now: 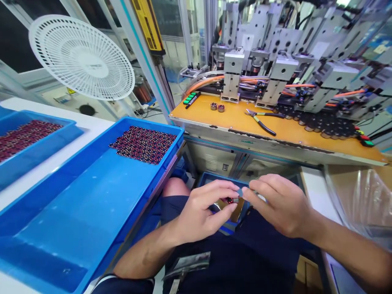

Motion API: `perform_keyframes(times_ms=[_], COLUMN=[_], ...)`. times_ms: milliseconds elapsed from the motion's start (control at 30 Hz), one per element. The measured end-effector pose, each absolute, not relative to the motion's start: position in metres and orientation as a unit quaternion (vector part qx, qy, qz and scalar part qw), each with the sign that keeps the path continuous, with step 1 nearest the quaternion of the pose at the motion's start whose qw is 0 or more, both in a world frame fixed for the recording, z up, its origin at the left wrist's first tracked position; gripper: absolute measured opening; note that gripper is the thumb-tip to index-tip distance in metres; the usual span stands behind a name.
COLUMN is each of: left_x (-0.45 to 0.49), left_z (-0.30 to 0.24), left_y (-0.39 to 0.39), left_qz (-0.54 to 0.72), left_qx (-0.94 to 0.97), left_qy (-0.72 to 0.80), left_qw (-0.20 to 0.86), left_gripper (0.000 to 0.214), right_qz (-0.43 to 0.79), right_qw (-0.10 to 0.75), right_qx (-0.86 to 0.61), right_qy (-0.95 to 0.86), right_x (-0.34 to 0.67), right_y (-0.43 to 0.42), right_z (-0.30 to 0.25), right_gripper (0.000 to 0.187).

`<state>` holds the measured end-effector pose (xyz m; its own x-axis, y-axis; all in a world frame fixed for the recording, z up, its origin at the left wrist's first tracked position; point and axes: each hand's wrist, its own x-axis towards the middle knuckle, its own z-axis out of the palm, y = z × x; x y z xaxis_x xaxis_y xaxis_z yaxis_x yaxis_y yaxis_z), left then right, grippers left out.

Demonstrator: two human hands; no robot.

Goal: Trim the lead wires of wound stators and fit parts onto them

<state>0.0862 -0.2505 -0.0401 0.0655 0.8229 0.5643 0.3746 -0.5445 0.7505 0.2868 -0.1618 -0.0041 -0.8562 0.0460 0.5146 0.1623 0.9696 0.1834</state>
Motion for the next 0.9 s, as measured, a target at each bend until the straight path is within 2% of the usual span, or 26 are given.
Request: perform_keyframes(times_ms=[67, 167, 233, 300, 367, 433, 533, 700, 900], left_x=[0.082, 0.076, 0.072, 0.071, 0.070, 0.069, 0.068, 0.066, 0.066], left_z=[-0.042, -0.045, -0.046, -0.047, -0.047, -0.047, -0.045, -0.046, -0.054], left_y=[-0.253, -0.256, -0.257, -0.257, -0.256, -0.255, -0.254, -0.255, -0.253], left_qz=[0.546, 0.556, 0.563, 0.575, 0.592, 0.605, 0.615, 0.629, 0.664], left_qx=[0.689, 0.682, 0.676, 0.664, 0.647, 0.631, 0.612, 0.583, 0.524], left_qy=[0.422, 0.417, 0.421, 0.428, 0.435, 0.442, 0.456, 0.477, 0.469], left_qw=[0.222, 0.226, 0.221, 0.210, 0.202, 0.201, 0.201, 0.194, 0.254], left_gripper=[0.026, 0.025, 0.022, 0.021, 0.019, 0.018, 0.014, 0.010, 0.010], right_qz=[0.055, 0.329, 0.402, 0.333, 0.135, -0.034, -0.070, -0.088, -0.099], right_qw=[0.245, 0.149, 0.104, 0.152, 0.256, 0.231, 0.182, 0.113, 0.097], right_qx=[-0.102, -0.157, -0.179, -0.224, -0.302, -0.376, -0.395, -0.388, -0.321], right_qy=[-0.963, -0.919, -0.892, -0.903, -0.908, -0.897, -0.898, -0.910, -0.937], right_x=[0.278, 0.271, 0.267, 0.265, 0.262, 0.259, 0.253, 0.246, 0.279], right_y=[-0.166, -0.166, -0.150, -0.115, -0.067, -0.018, 0.035, 0.049, 0.028], right_z=[-0.005, 0.003, 0.011, 0.018, 0.022, 0.022, 0.013, -0.004, -0.007], right_gripper=[0.024, 0.031, 0.032, 0.025, 0.023, 0.033, 0.050, 0.054, 0.058])
